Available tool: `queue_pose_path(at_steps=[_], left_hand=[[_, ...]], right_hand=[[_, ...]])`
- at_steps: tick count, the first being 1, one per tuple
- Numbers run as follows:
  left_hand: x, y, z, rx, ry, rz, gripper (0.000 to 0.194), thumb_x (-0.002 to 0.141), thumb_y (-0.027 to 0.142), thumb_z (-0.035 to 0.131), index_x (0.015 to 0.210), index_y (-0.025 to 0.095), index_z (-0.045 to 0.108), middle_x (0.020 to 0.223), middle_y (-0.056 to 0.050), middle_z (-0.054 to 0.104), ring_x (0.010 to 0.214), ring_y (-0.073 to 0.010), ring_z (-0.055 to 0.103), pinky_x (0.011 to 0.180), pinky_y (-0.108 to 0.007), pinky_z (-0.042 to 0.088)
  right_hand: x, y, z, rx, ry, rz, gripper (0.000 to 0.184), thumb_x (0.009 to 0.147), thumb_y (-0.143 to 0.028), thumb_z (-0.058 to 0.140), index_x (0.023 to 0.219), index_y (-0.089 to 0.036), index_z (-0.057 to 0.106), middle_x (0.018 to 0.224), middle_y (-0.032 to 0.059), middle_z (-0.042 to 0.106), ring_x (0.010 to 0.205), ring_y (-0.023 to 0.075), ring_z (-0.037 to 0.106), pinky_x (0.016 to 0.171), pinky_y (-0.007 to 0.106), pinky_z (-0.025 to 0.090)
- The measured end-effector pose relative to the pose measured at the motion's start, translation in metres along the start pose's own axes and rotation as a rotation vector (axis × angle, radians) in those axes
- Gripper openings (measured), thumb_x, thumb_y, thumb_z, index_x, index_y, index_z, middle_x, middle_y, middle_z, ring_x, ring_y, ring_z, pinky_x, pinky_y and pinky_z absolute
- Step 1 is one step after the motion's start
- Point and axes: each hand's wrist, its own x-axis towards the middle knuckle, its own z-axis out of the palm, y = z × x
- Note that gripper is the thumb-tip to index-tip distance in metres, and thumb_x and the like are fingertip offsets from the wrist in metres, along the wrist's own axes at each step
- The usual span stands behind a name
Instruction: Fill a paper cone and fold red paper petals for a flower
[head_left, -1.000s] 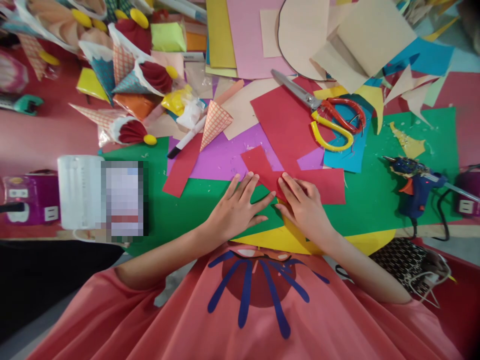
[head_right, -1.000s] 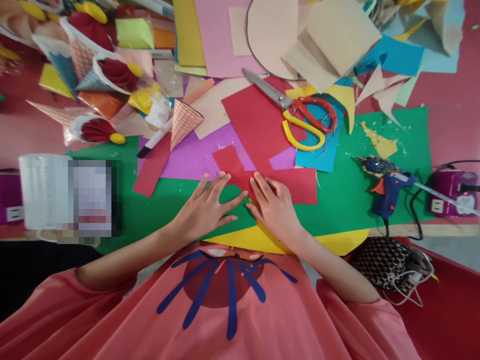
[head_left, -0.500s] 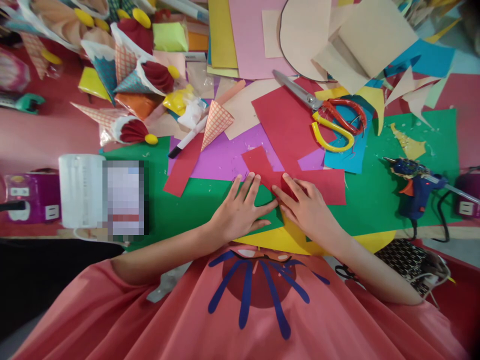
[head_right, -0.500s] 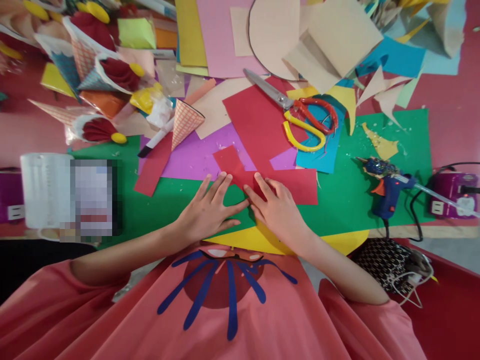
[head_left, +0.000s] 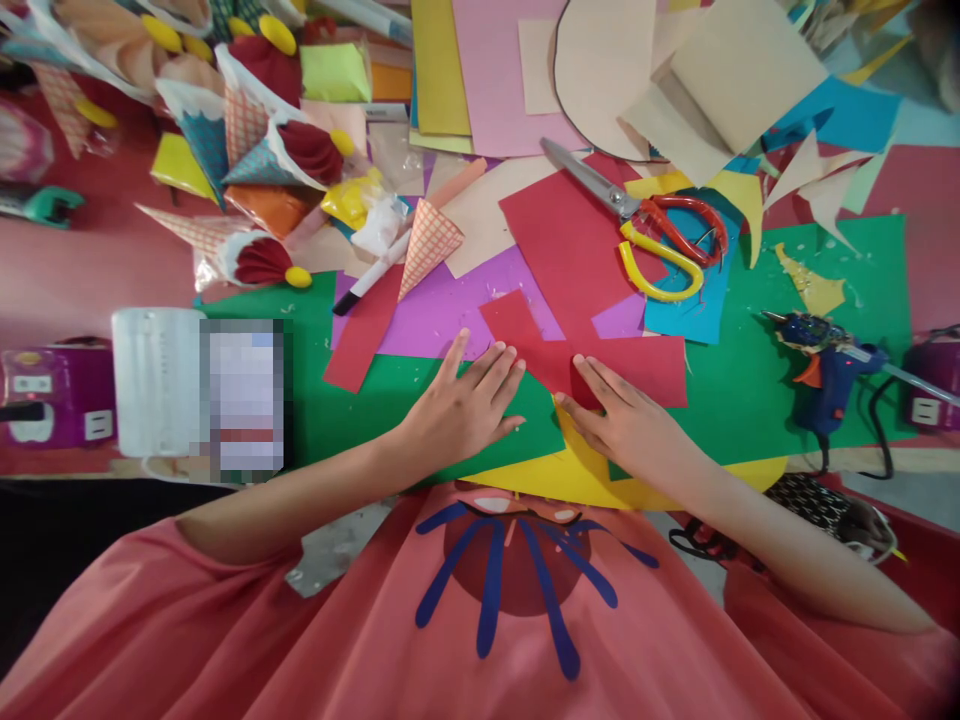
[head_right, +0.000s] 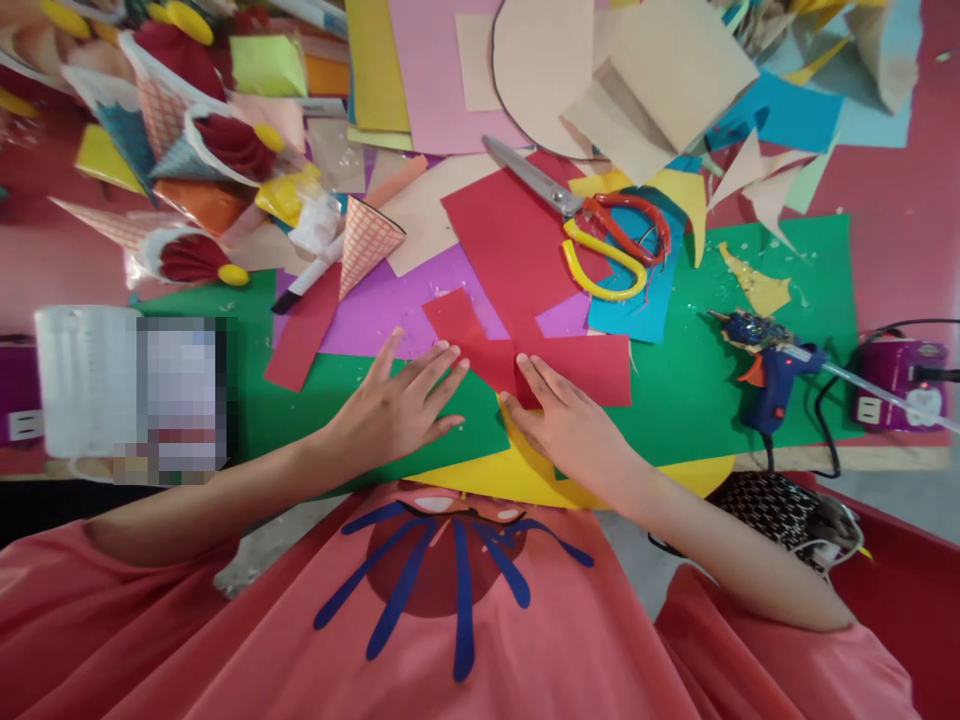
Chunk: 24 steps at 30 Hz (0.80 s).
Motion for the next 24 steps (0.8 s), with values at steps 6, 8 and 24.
queue_pose_path(at_steps=[6,8,24], left_hand=[[0.000,0.002,0.001,-0.006,0.047,-0.010,0.048,0.097,0.037,0.043,0.128,0.003,0.057,0.130,-0.022,0.062,0.121,-0.0308,0.060,0.112,-0.059,0.037],[0.000,0.003,0.002,-0.022,0.072,-0.042,0.046,0.097,0.036,0.043,0.127,0.005,0.059,0.128,-0.021,0.063,0.119,-0.0295,0.061,0.112,-0.057,0.037],[-0.004,0.000,0.004,0.092,0.139,-0.126,0.037,0.095,0.039,0.047,0.124,0.022,0.064,0.121,-0.011,0.069,0.107,-0.0261,0.062,0.094,-0.045,0.047]], right_hand=[[-0.007,-0.003,-0.003,-0.024,0.020,-0.021,0.044,0.086,-0.006,0.057,0.129,-0.013,0.056,0.148,0.0311,0.041,0.137,0.0394,0.045,0.098,0.051,0.052],[-0.007,-0.004,-0.003,-0.026,0.018,-0.026,0.042,0.086,-0.006,0.057,0.127,-0.012,0.056,0.147,0.0325,0.042,0.136,0.0404,0.045,0.099,0.052,0.052],[-0.013,-0.008,-0.005,-0.086,0.083,-0.017,0.036,0.083,-0.012,0.066,0.119,-0.013,0.062,0.142,0.0311,0.049,0.130,0.0422,0.051,0.100,0.052,0.051]])
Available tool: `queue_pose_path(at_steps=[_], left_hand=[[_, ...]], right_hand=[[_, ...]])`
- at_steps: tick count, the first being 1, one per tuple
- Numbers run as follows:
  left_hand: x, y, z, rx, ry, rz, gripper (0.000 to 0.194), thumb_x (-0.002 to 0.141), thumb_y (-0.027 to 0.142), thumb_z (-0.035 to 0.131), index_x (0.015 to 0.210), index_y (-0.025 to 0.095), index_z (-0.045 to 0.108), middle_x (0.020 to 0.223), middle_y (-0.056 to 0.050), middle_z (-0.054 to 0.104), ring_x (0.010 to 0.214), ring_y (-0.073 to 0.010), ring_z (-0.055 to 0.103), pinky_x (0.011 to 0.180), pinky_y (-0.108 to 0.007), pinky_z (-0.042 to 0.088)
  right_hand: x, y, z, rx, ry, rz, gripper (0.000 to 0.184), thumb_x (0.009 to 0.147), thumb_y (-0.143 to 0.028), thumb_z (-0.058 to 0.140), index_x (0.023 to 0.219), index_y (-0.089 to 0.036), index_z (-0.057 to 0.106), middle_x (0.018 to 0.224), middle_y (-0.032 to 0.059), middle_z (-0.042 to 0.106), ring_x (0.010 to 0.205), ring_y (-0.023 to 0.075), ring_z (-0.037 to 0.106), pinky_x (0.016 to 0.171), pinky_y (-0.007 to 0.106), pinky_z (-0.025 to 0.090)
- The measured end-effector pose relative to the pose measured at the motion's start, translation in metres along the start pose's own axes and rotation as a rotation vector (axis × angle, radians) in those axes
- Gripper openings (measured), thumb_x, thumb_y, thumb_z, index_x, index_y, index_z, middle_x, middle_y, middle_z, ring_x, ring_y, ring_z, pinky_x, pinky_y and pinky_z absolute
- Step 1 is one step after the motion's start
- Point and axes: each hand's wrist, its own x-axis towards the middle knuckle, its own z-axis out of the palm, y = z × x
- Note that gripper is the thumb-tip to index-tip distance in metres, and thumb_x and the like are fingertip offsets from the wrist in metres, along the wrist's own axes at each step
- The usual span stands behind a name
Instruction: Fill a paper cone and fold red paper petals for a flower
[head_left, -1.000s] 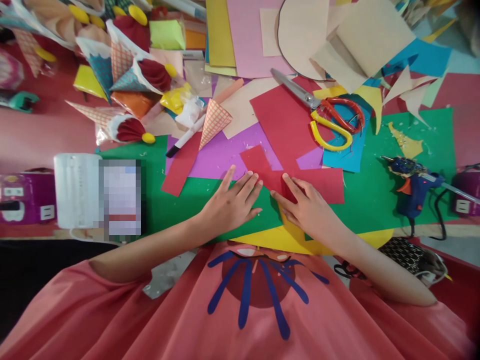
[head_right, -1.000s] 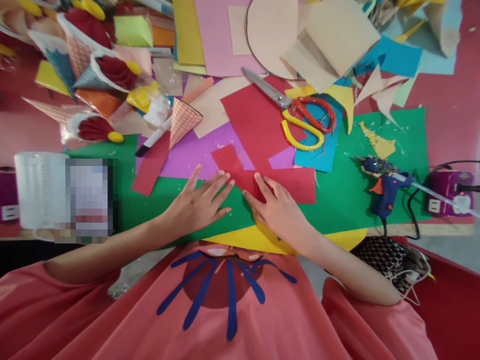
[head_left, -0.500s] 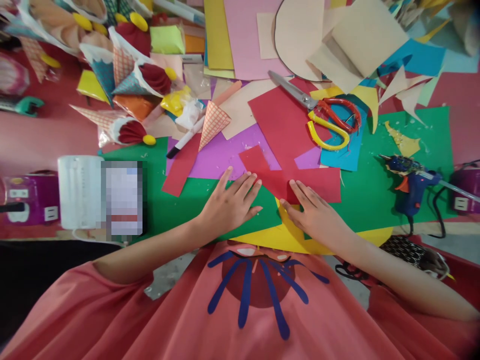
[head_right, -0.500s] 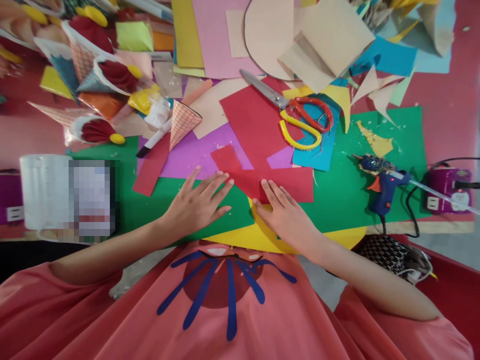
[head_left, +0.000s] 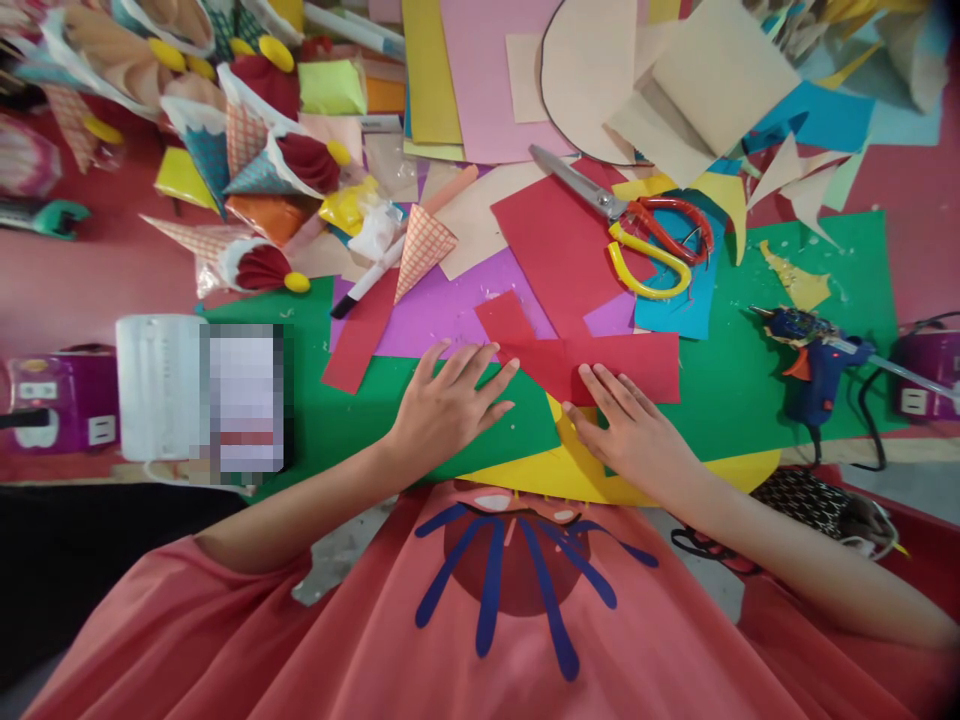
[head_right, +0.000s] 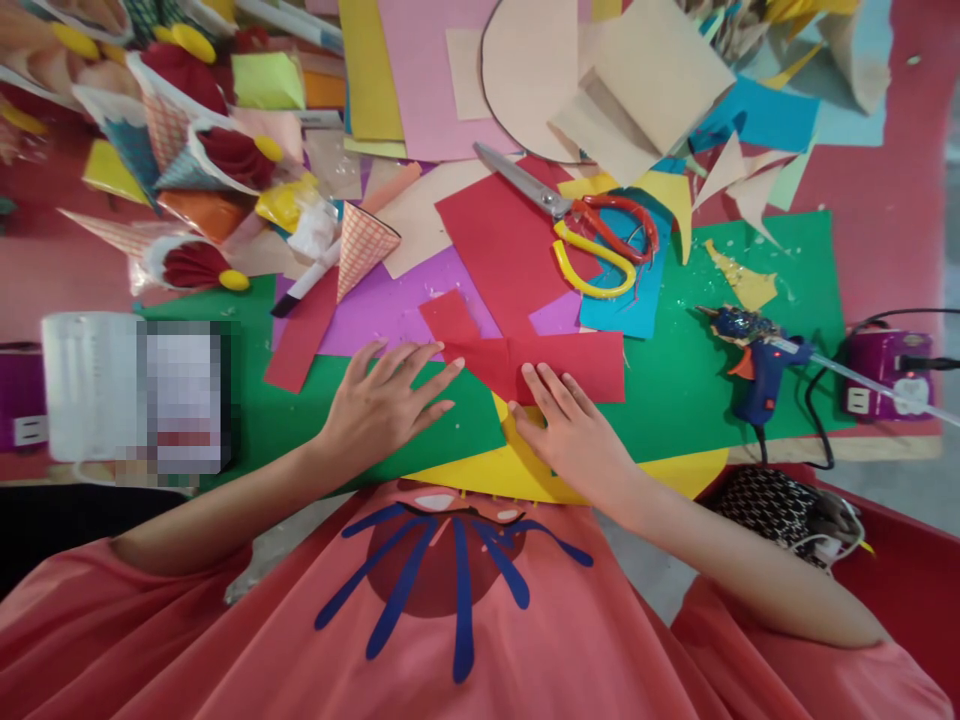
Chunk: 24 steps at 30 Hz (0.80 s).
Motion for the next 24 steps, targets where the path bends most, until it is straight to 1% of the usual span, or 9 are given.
queue_pose_path(at_steps=[8,10,12,13,14,16,19,21,24], left_hand=[[-0.003,0.001,0.004,-0.013,-0.026,-0.015,0.038,0.095,0.038,0.049,0.126,0.022,0.062,0.123,-0.015,0.066,0.110,-0.0285,0.059,0.093,-0.045,0.047],[-0.003,0.002,0.004,-0.034,-0.043,-0.024,0.039,0.094,0.038,0.050,0.127,0.022,0.061,0.125,-0.016,0.064,0.112,-0.0294,0.058,0.094,-0.046,0.046],[-0.003,0.002,0.005,-0.049,-0.059,-0.030,0.039,0.094,0.039,0.050,0.129,0.024,0.060,0.126,-0.017,0.063,0.114,-0.0300,0.057,0.095,-0.047,0.046],[-0.003,0.003,0.005,-0.044,-0.062,-0.025,0.039,0.094,0.040,0.049,0.129,0.025,0.060,0.126,-0.017,0.062,0.113,-0.0300,0.057,0.094,-0.046,0.047],[-0.003,0.003,0.005,-0.034,-0.062,-0.020,0.039,0.094,0.040,0.049,0.129,0.026,0.059,0.126,-0.017,0.062,0.113,-0.0298,0.057,0.094,-0.046,0.047],[-0.003,0.004,0.006,-0.020,-0.058,-0.013,0.039,0.094,0.041,0.050,0.130,0.029,0.058,0.126,-0.016,0.061,0.112,-0.0291,0.057,0.093,-0.044,0.048],[-0.004,0.007,0.007,-0.049,-0.058,-0.017,0.040,0.094,0.043,0.049,0.132,0.033,0.056,0.128,-0.016,0.059,0.114,-0.0295,0.056,0.094,-0.045,0.047],[-0.005,0.008,0.007,-0.088,-0.074,-0.019,0.042,0.094,0.044,0.047,0.134,0.035,0.054,0.131,-0.017,0.056,0.117,-0.0308,0.054,0.093,-0.046,0.047],[-0.003,0.004,0.009,-0.166,-0.117,-0.035,0.044,0.095,0.049,0.043,0.135,0.035,0.054,0.132,-0.019,0.053,0.116,-0.0326,0.055,0.088,-0.046,0.049]], right_hand=[[0.001,-0.002,-0.003,0.006,0.012,-0.002,0.030,0.082,-0.015,0.069,0.111,-0.014,0.067,0.141,0.0289,0.051,0.126,0.0458,0.055,0.096,0.057,0.052],[0.002,0.002,-0.008,0.038,0.015,-0.020,0.022,0.083,-0.018,0.067,0.105,-0.016,0.070,0.141,0.0245,0.053,0.127,0.0422,0.054,0.098,0.058,0.050],[0.005,0.010,-0.014,0.084,0.047,-0.049,0.011,0.088,-0.022,0.061,0.089,-0.017,0.071,0.138,0.0174,0.058,0.128,0.0352,0.055,0.104,0.055,0.047],[0.008,0.015,-0.017,0.099,0.086,-0.051,0.017,0.091,-0.023,0.057,0.083,-0.017,0.071,0.135,0.0145,0.062,0.125,0.0312,0.057,0.106,0.052,0.046],[0.011,0.021,-0.019,0.114,0.127,-0.028,0.020,0.092,-0.023,0.054,0.083,-0.017,0.070,0.130,0.0129,0.065,0.122,0.0282,0.059,0.106,0.049,0.046],[0.021,0.032,-0.020,0.126,0.177,0.045,0.020,0.093,-0.023,0.052,0.097,-0.014,0.070,0.127,0.0149,0.067,0.120,0.0281,0.060,0.105,0.047,0.047],[0.041,0.046,-0.016,0.224,0.124,0.187,0.032,0.093,-0.023,0.052,0.120,-0.010,0.062,0.123,0.0167,0.067,0.116,0.0287,0.061,0.101,0.046,0.048],[0.054,0.052,-0.013,0.315,0.071,0.252,0.030,0.092,-0.024,0.054,0.117,-0.010,0.062,0.114,0.0165,0.069,0.109,0.0287,0.062,0.097,0.046,0.049],[0.070,0.058,-0.012,0.459,-0.010,0.332,0.015,0.087,-0.022,0.059,0.098,-0.014,0.066,0.096,0.0116,0.070,0.094,0.0255,0.064,0.085,0.041,0.050]])
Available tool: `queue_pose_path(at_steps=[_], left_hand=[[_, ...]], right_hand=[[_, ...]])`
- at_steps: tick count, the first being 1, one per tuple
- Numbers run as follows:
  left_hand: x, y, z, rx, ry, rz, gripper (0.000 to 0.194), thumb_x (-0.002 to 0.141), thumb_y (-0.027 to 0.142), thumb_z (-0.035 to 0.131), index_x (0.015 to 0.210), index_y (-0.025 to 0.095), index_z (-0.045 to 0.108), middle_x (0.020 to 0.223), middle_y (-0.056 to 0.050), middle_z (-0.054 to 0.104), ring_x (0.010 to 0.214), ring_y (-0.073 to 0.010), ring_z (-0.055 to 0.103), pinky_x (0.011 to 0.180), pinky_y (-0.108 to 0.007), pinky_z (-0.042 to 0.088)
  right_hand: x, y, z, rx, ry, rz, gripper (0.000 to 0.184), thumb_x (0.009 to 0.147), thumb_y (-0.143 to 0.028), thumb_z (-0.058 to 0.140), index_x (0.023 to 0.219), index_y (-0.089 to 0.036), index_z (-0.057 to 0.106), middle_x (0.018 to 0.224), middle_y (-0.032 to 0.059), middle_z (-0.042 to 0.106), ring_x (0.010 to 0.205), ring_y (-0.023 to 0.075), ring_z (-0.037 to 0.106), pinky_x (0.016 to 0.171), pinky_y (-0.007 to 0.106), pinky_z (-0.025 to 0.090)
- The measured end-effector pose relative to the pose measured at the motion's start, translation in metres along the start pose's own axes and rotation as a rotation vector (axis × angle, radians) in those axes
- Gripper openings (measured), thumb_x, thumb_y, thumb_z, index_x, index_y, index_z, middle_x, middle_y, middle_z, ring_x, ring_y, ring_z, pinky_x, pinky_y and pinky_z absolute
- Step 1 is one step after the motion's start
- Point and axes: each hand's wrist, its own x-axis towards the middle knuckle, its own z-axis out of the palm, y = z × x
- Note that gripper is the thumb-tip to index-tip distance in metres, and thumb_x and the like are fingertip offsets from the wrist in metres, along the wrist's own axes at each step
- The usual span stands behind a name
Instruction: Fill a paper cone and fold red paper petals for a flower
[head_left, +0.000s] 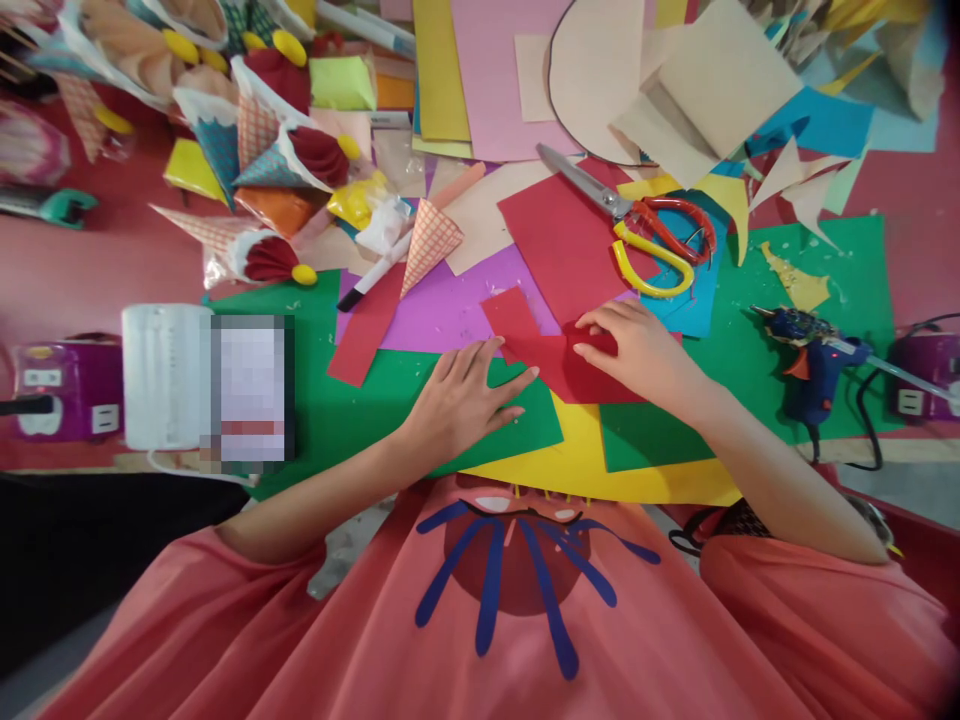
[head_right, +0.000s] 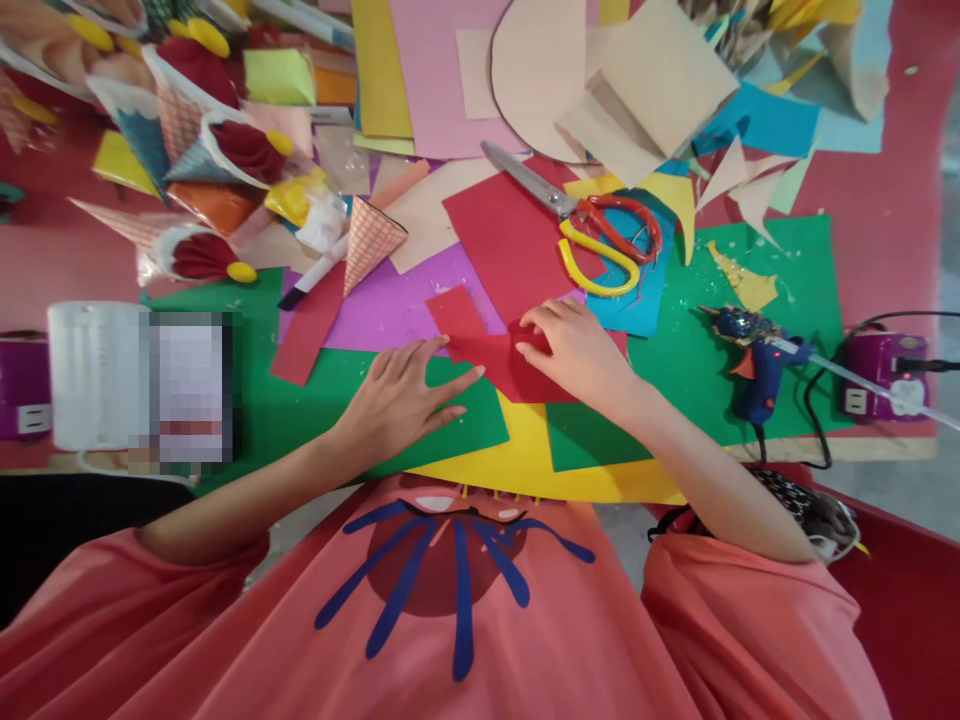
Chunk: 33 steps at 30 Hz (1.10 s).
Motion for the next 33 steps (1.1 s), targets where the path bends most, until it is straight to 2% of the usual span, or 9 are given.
queue_pose_path(at_steps=[2,5,10,12,15,21,26,29,33], left_hand=[[0.006,-0.007,0.000,-0.082,-0.002,-0.030,0.046,0.095,0.051,0.040,0.134,0.033,0.056,0.131,-0.018,0.054,0.116,-0.0334,0.055,0.089,-0.049,0.050],[0.023,-0.023,-0.004,-0.240,0.072,-0.072,0.049,0.095,0.054,0.038,0.135,0.032,0.054,0.127,-0.016,0.055,0.111,-0.0306,0.057,0.091,-0.053,0.050],[0.056,-0.038,-0.011,-0.671,0.413,-0.152,0.052,0.093,0.053,0.047,0.140,0.030,0.047,0.142,-0.011,0.046,0.120,-0.0229,0.057,0.104,-0.044,0.048],[0.065,-0.036,-0.008,-0.907,0.369,-0.151,0.051,0.094,0.051,0.047,0.141,0.033,0.043,0.140,-0.008,0.052,0.122,-0.0201,0.058,0.100,-0.036,0.051],[0.073,-0.032,0.003,-1.119,0.407,-0.217,0.047,0.091,0.055,0.050,0.129,0.028,0.055,0.125,-0.007,0.064,0.113,-0.0191,0.064,0.091,-0.031,0.056],[0.072,-0.044,0.019,-1.121,0.561,-0.405,0.044,0.089,0.053,0.055,0.125,0.026,0.054,0.102,-0.003,0.069,0.090,-0.0145,0.069,0.075,-0.026,0.056],[0.071,-0.049,0.019,-1.062,0.582,-0.416,0.036,0.088,0.050,0.059,0.113,0.024,0.060,0.108,-0.004,0.068,0.079,-0.0115,0.068,0.068,-0.024,0.054],[0.071,-0.043,0.018,-1.070,0.595,-0.402,0.030,0.088,0.047,0.059,0.101,0.021,0.065,0.098,-0.003,0.070,0.077,-0.0104,0.068,0.068,-0.022,0.053],[0.069,-0.034,0.012,-1.086,0.505,-0.398,0.032,0.089,0.048,0.058,0.091,0.018,0.069,0.090,-0.004,0.073,0.084,-0.0124,0.069,0.072,-0.021,0.055]], right_hand=[[0.007,0.002,-0.003,0.124,-0.057,0.040,0.004,0.083,-0.019,0.061,0.082,-0.017,0.064,0.080,0.0064,0.067,0.079,0.0205,0.062,0.074,0.035,0.049],[0.013,0.010,-0.009,0.449,-0.048,0.059,0.009,0.082,-0.022,0.061,0.073,-0.019,0.061,0.068,0.0002,0.062,0.064,0.0141,0.056,0.062,0.030,0.045],[0.020,0.019,-0.006,0.851,0.294,0.108,0.013,0.082,-0.033,0.064,0.080,-0.021,0.059,0.076,-0.0015,0.062,0.071,0.0149,0.061,0.067,0.032,0.052],[0.023,0.016,0.002,0.919,0.384,0.138,0.017,0.084,-0.038,0.063,0.085,-0.022,0.058,0.078,-0.0013,0.061,0.074,0.0159,0.062,0.068,0.034,0.054],[0.027,0.007,0.015,0.999,0.412,0.160,0.021,0.084,-0.043,0.064,0.085,-0.024,0.056,0.073,-0.0025,0.058,0.070,0.0147,0.062,0.064,0.031,0.054],[0.033,-0.007,0.024,1.099,0.259,0.084,0.028,0.079,-0.046,0.069,0.080,-0.024,0.053,0.067,-0.0057,0.055,0.053,0.0081,0.054,0.049,0.023,0.050],[0.028,-0.009,0.029,1.033,0.339,0.008,0.034,0.080,-0.051,0.068,0.099,-0.027,0.053,0.088,-0.0023,0.067,0.071,0.0120,0.066,0.060,0.026,0.058],[0.025,-0.009,0.029,0.949,0.302,-0.005,0.036,0.083,-0.049,0.064,0.111,-0.027,0.059,0.098,0.0004,0.071,0.078,0.0140,0.068,0.066,0.029,0.059],[0.024,-0.007,0.028,0.851,0.245,-0.060,0.031,0.083,-0.042,0.067,0.107,-0.023,0.068,0.109,0.0034,0.073,0.096,0.0176,0.069,0.082,0.033,0.058]])
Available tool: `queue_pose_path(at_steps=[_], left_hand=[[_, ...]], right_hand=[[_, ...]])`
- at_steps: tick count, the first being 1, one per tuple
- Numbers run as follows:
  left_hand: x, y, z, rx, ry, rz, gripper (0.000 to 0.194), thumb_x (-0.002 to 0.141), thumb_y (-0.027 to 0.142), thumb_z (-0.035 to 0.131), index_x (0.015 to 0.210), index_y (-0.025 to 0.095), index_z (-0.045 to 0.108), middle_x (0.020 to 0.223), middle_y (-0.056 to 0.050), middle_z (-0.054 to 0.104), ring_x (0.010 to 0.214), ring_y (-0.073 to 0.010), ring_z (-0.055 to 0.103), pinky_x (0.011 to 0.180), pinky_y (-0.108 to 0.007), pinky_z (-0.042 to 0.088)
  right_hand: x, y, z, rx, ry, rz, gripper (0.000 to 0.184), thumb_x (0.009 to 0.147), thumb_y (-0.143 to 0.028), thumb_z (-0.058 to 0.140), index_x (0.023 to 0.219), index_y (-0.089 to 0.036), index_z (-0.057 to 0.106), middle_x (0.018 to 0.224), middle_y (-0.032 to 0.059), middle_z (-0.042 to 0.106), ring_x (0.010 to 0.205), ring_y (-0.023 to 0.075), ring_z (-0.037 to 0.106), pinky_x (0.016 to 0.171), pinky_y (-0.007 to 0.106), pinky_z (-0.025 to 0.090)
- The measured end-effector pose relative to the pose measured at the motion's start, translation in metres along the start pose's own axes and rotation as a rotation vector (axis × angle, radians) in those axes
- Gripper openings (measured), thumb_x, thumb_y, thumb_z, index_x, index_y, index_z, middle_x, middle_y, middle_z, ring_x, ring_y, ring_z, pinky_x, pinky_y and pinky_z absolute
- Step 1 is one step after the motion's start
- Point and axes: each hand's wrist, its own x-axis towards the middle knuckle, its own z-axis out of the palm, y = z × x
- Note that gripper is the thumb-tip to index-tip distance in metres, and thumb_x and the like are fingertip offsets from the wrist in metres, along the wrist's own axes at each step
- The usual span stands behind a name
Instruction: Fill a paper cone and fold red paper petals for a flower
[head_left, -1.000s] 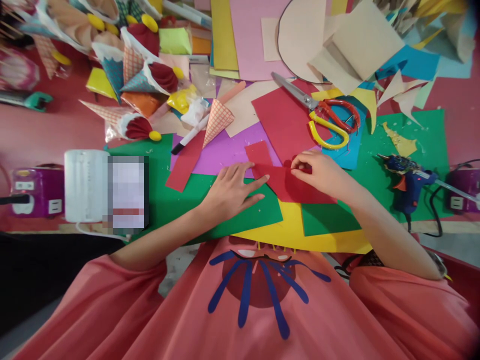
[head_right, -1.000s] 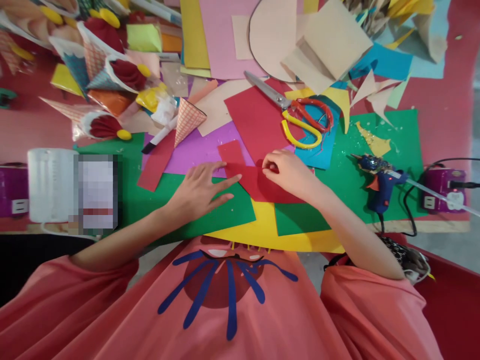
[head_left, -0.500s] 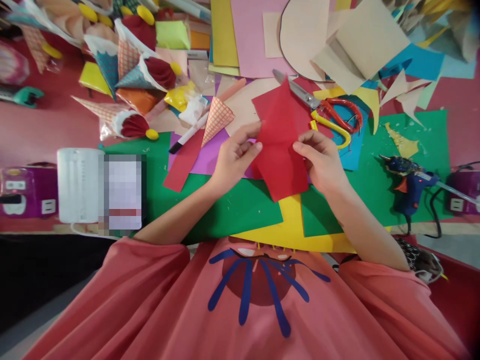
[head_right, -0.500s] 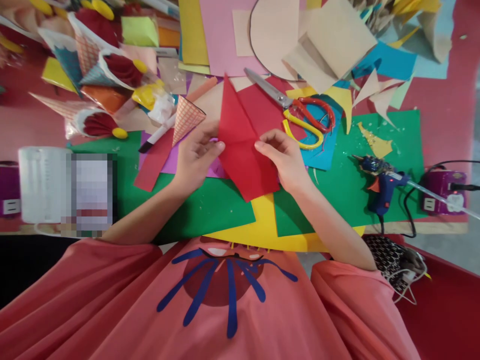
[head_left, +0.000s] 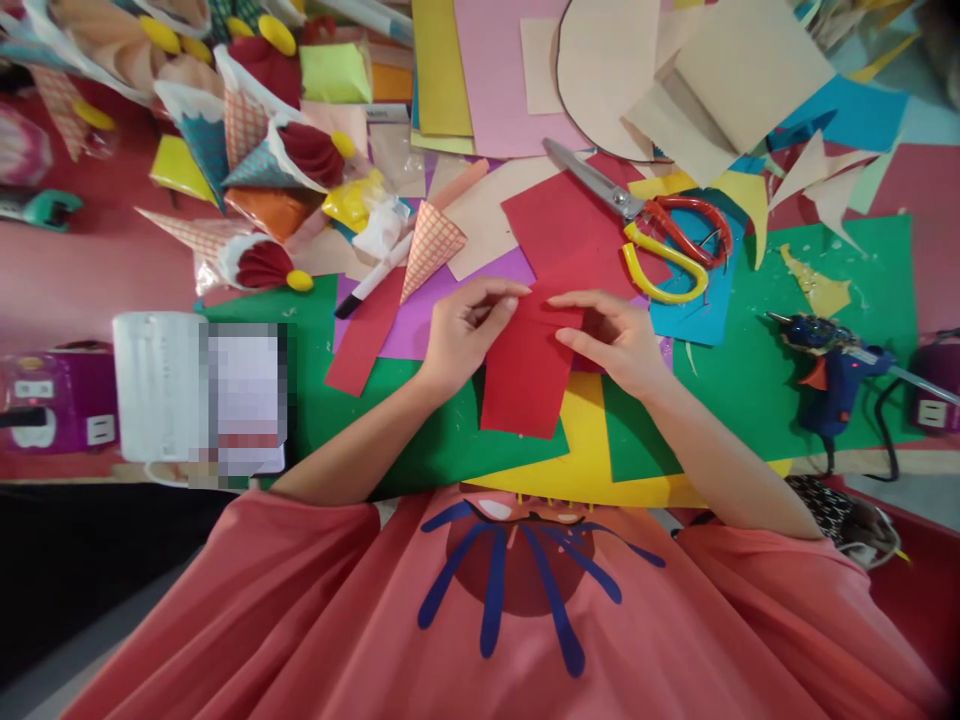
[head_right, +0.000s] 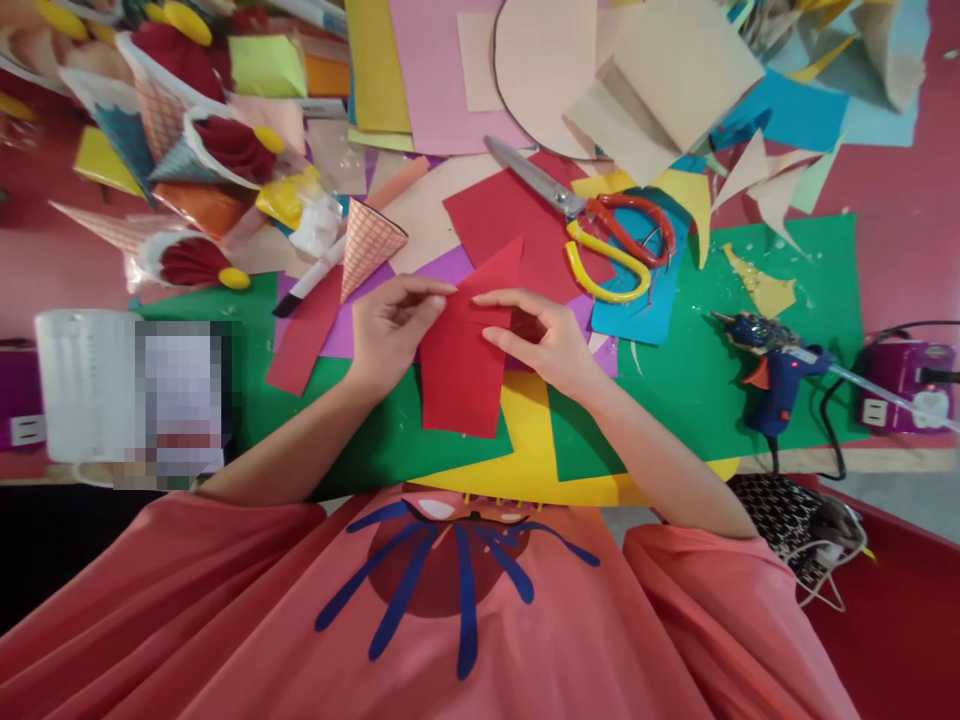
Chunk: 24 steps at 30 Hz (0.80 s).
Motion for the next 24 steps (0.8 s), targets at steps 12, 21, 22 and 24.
queue_pose_path(at_steps=[12,21,22,24], left_hand=[[-0.0057,-0.0001,-0.0019,-0.178,-0.082,-0.065,0.034,0.078,0.045,0.072,0.102,0.020,0.073,0.102,-0.005,0.077,0.087,-0.0154,0.073,0.078,-0.027,0.061],[-0.0063,0.0010,-0.0035,-0.108,-0.009,-0.098,0.029,0.077,0.042,0.074,0.093,0.018,0.075,0.090,-0.005,0.077,0.078,-0.0147,0.073,0.073,-0.027,0.061],[-0.0064,0.0015,-0.0036,-0.110,-0.005,-0.100,0.029,0.077,0.042,0.074,0.092,0.018,0.075,0.089,-0.005,0.077,0.078,-0.0144,0.073,0.072,-0.026,0.061],[-0.0065,0.0032,-0.0038,-0.122,-0.014,-0.094,0.029,0.076,0.044,0.074,0.089,0.018,0.075,0.085,-0.004,0.076,0.076,-0.0138,0.072,0.070,-0.025,0.060]], right_hand=[[0.0024,0.0047,-0.0060,0.019,0.069,-0.002,0.040,0.082,-0.047,0.067,0.112,-0.022,0.065,0.117,0.0055,0.070,0.108,0.0213,0.067,0.093,0.038,0.057],[0.0010,0.0030,-0.0083,-0.401,0.168,-0.066,0.044,0.085,-0.054,0.061,0.118,-0.026,0.064,0.123,0.0084,0.062,0.118,0.0285,0.058,0.102,0.051,0.048],[0.0009,0.0015,-0.0091,-0.482,0.180,-0.071,0.042,0.085,-0.054,0.060,0.117,-0.027,0.065,0.128,0.0085,0.059,0.124,0.0301,0.054,0.106,0.053,0.045],[0.0007,-0.0015,-0.0106,-0.569,0.156,-0.106,0.041,0.087,-0.054,0.058,0.117,-0.028,0.065,0.138,0.0076,0.054,0.134,0.0315,0.046,0.110,0.055,0.039]])
